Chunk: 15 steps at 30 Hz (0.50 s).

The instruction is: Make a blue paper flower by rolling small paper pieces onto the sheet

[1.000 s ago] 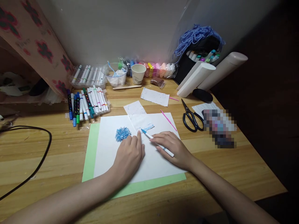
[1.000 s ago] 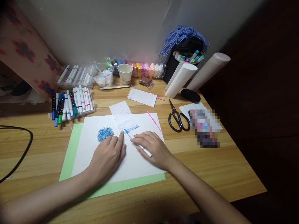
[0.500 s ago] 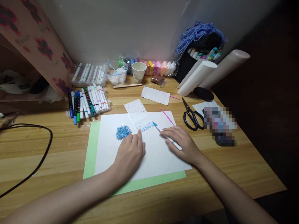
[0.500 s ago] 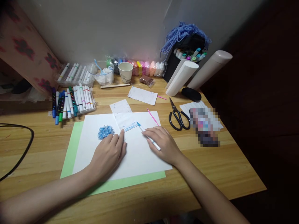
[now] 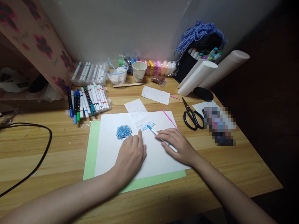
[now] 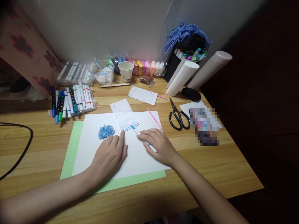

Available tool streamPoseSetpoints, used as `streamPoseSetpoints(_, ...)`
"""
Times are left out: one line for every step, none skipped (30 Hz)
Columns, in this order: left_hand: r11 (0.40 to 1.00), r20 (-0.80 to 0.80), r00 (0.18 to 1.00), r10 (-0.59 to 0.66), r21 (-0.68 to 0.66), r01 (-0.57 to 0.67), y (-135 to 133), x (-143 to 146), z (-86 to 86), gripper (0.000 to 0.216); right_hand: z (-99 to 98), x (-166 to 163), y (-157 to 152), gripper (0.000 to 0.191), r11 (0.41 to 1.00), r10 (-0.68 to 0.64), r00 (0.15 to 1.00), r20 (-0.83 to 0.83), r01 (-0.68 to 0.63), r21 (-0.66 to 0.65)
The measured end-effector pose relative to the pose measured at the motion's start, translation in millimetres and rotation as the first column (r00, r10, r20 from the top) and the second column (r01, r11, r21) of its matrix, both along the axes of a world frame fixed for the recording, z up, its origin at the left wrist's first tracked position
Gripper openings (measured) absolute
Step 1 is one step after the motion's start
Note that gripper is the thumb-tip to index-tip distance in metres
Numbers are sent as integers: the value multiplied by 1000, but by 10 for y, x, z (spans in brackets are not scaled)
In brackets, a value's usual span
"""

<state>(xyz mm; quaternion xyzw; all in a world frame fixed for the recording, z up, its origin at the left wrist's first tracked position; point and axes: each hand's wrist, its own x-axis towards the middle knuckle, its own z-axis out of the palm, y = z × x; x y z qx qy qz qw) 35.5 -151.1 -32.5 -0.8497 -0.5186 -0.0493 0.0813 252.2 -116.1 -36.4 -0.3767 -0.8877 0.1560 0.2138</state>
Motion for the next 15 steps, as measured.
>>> streamPoseSetpoints(1000,-3,1000,-1,-4,1,1,0,1,45,-6,30,9,33,1000,-10,1000,1,10,6)
streamPoseSetpoints(1000,-5,1000,-3,-3,3,1,-1,1,45,-13,60,18,33,1000,-20,1000,2,20,12)
streamPoseSetpoints(1000,-7,1000,-4,-1,4,0,-1,1,45,-18,88,26,33,999,-31,1000,2,31,20)
streamPoseSetpoints(1000,-7,1000,-5,3,5,-1,-1,1,45,-21,114,33,33,999,-42,999,1,42,27)
streamPoseSetpoints(1000,-7,1000,-5,7,5,-2,-1,1,45,-23,136,38,33,998,-52,999,-3,52,34)
streamPoseSetpoints(1000,-6,1000,-5,11,5,-3,0,2,45,-22,152,40,32,997,-63,998,-13,64,42)
streamPoseSetpoints(1000,-5,1000,-4,13,4,-5,1,3,45,-18,160,39,32,996,-73,997,-27,74,50)
streamPoseSetpoints(1000,-4,1000,-3,13,3,-6,2,6,46,-12,158,35,32,995,-77,996,-45,80,58)
streamPoseSetpoints(1000,-5,1000,-2,13,2,-9,4,9,46,-4,146,28,32,995,-77,995,-64,81,65)
streamPoseSetpoints(1000,-7,1000,0,13,0,-12,6,12,47,4,122,18,33,995,-69,994,-80,74,67)
streamPoseSetpoints(1000,-11,1000,3,12,-3,-16,7,16,47,13,88,8,34,996,-54,995,-89,60,64)
streamPoseSetpoints(1000,-15,1000,7,13,-7,-20,9,18,47,21,44,-3,35,998,-35,995,-89,40,55)
streamPoseSetpoints(1000,-17,1000,11,15,-11,-25,9,19,47,29,-5,-12,35,999,-15,997,-81,18,41)
streamPoseSetpoints(1000,-17,1000,14,17,-14,-30,9,18,47,34,-56,-19,35,1000,5,998,-67,-4,24)
streamPoseSetpoints(1000,-16,1000,16,20,-15,-34,9,15,46,39,-106,-23,35,1000,26,998,-49,-25,8)
